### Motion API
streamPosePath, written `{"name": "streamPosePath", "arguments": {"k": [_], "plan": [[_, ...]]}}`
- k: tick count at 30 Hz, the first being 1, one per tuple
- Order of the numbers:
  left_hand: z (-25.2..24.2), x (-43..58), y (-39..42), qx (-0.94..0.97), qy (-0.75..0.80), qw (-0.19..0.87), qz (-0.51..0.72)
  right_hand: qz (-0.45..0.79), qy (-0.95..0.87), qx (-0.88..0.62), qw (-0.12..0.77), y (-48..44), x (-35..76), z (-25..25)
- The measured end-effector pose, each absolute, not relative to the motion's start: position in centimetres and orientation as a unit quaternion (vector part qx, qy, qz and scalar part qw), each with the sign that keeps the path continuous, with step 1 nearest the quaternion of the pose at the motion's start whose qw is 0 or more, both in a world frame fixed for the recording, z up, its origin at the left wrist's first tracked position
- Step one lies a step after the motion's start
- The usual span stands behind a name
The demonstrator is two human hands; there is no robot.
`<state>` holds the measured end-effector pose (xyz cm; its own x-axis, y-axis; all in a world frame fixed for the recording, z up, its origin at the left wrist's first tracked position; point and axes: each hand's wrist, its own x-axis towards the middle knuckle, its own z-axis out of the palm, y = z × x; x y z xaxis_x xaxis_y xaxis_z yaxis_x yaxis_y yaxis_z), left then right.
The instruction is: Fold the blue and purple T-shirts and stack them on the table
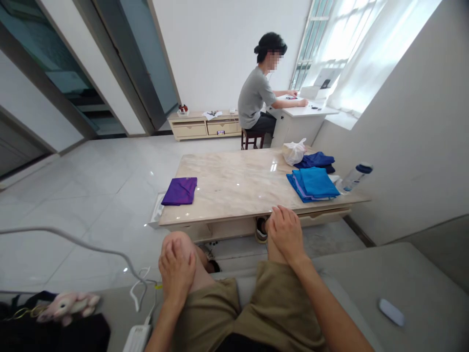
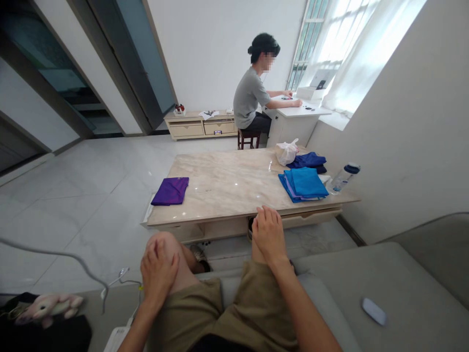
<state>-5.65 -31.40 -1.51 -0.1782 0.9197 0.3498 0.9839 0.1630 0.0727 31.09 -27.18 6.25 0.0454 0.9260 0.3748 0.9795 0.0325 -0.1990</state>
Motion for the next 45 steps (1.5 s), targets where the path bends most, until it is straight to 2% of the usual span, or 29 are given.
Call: {"name": "streamPosePath", "arguments": {"k": [4,9,13,28,33,45], "plan": [[-1.3,-6.2,-31.8,-0.618,-0.762,0.115,-0.158,-0.071,-0.650,-0.703,0.279,-35.1,31.0,2.3],[-0.7,-5.4,-32.4,-0.635,-0.755,0.085,-0.138,-0.067,-0.613,-0.725,0.307,-39.4,30.3,0.1],[-0.4,-4.7,-32.5,-0.645,-0.748,0.078,-0.137,-0.058,-0.613,-0.720,0.320,-38.7,30.5,0.0],[-1.2,-3.8,-30.7,-0.652,-0.740,0.091,-0.139,-0.046,-0.610,-0.750,0.253,-35.4,30.9,-3.2],[-1.5,-3.8,-29.8,-0.659,-0.728,0.111,-0.149,-0.088,-0.599,-0.742,0.286,-34.0,32.6,-4.8],[-1.5,-2.5,-29.2,-0.650,-0.738,0.102,-0.148,-0.048,-0.626,-0.717,0.303,-33.6,32.2,-5.3]]}}
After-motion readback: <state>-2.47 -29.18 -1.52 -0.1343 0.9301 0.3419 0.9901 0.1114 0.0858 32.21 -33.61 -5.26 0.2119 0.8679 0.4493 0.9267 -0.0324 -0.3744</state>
